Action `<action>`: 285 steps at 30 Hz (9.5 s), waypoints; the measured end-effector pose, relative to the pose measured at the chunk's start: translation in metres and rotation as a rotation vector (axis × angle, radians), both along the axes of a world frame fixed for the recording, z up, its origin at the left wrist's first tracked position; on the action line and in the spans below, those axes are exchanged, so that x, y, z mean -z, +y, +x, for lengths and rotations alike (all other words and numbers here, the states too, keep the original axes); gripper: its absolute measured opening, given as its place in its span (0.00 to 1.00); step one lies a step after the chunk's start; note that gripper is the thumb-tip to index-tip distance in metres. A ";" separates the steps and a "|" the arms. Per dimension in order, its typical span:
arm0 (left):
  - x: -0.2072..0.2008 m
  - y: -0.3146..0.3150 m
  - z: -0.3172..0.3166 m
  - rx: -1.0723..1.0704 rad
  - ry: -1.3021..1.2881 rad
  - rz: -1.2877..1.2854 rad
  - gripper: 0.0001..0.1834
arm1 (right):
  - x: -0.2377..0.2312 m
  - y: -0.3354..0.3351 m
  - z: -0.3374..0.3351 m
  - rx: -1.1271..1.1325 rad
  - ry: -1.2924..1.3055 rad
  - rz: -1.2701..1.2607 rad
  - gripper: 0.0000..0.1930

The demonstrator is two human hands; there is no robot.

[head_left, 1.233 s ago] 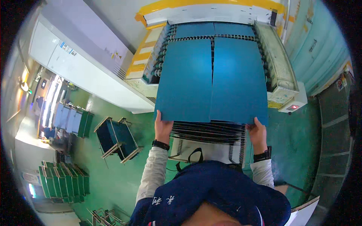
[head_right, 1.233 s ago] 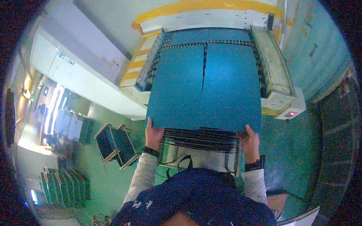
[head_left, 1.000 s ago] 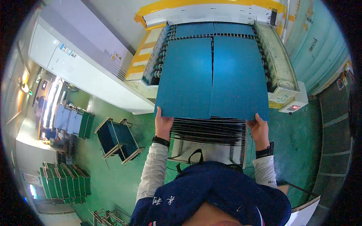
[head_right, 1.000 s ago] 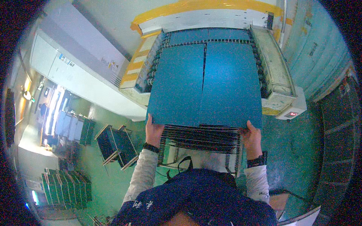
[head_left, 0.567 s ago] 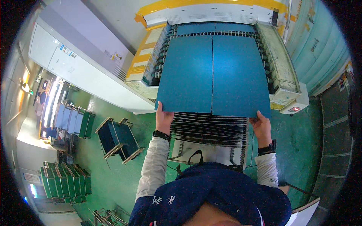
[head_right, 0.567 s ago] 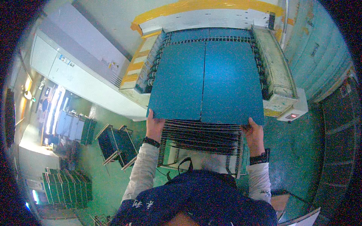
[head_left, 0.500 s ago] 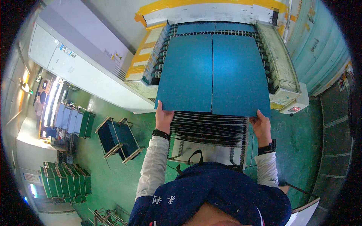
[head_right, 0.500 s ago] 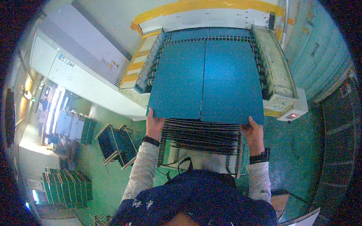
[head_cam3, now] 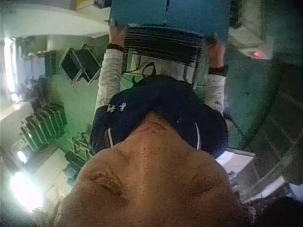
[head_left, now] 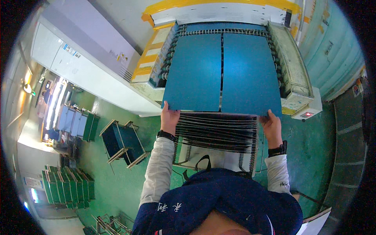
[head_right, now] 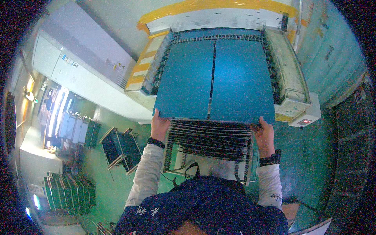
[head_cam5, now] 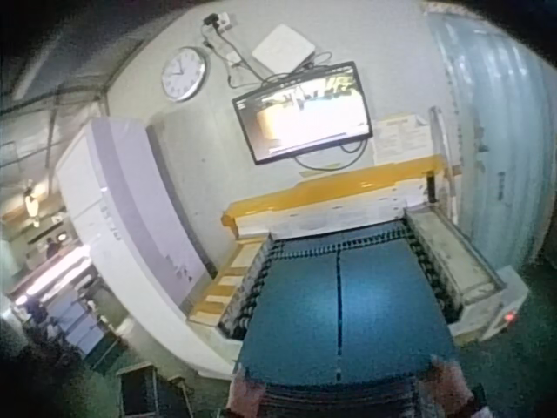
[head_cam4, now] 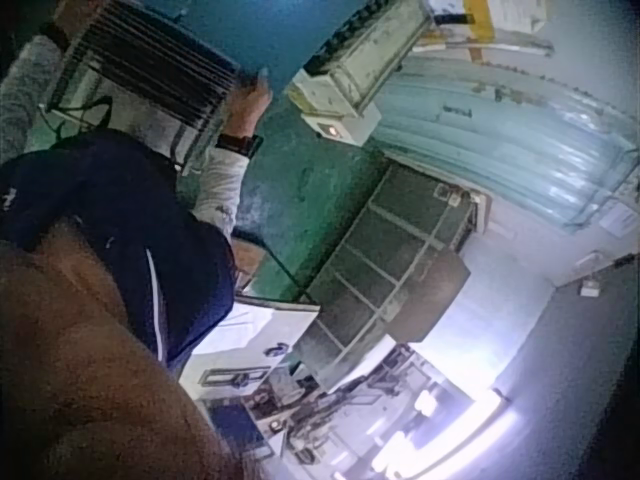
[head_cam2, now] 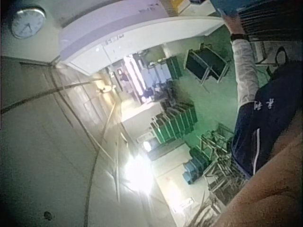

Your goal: Moving a metal rack and then feeding several blue panels into a processing machine.

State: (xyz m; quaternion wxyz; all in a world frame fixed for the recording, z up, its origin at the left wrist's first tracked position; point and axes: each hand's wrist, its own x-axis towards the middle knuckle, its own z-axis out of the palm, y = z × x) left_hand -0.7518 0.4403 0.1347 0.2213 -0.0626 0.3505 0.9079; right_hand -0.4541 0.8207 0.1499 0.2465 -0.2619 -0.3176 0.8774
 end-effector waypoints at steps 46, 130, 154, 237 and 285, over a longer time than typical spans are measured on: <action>0.190 -0.172 0.313 -0.167 -0.476 0.031 0.24 | 0.144 -0.206 -0.011 -1.005 -0.195 1.896 0.17; 0.028 -0.211 0.196 -0.095 -0.179 0.346 0.20 | -0.065 -0.253 -0.050 -0.645 -0.282 2.009 0.35; -0.020 -0.174 0.232 0.344 -0.220 0.359 0.19 | -0.023 -0.271 0.041 -0.462 -0.431 0.345 0.12; 0.010 0.010 -0.002 0.289 -0.020 0.125 0.14 | -0.005 -0.033 -0.022 0.069 0.047 -0.027 0.11; 0.106 -0.120 0.177 0.049 -0.382 -0.017 0.23 | 0.030 -0.030 -0.060 -0.149 -0.015 0.054 0.13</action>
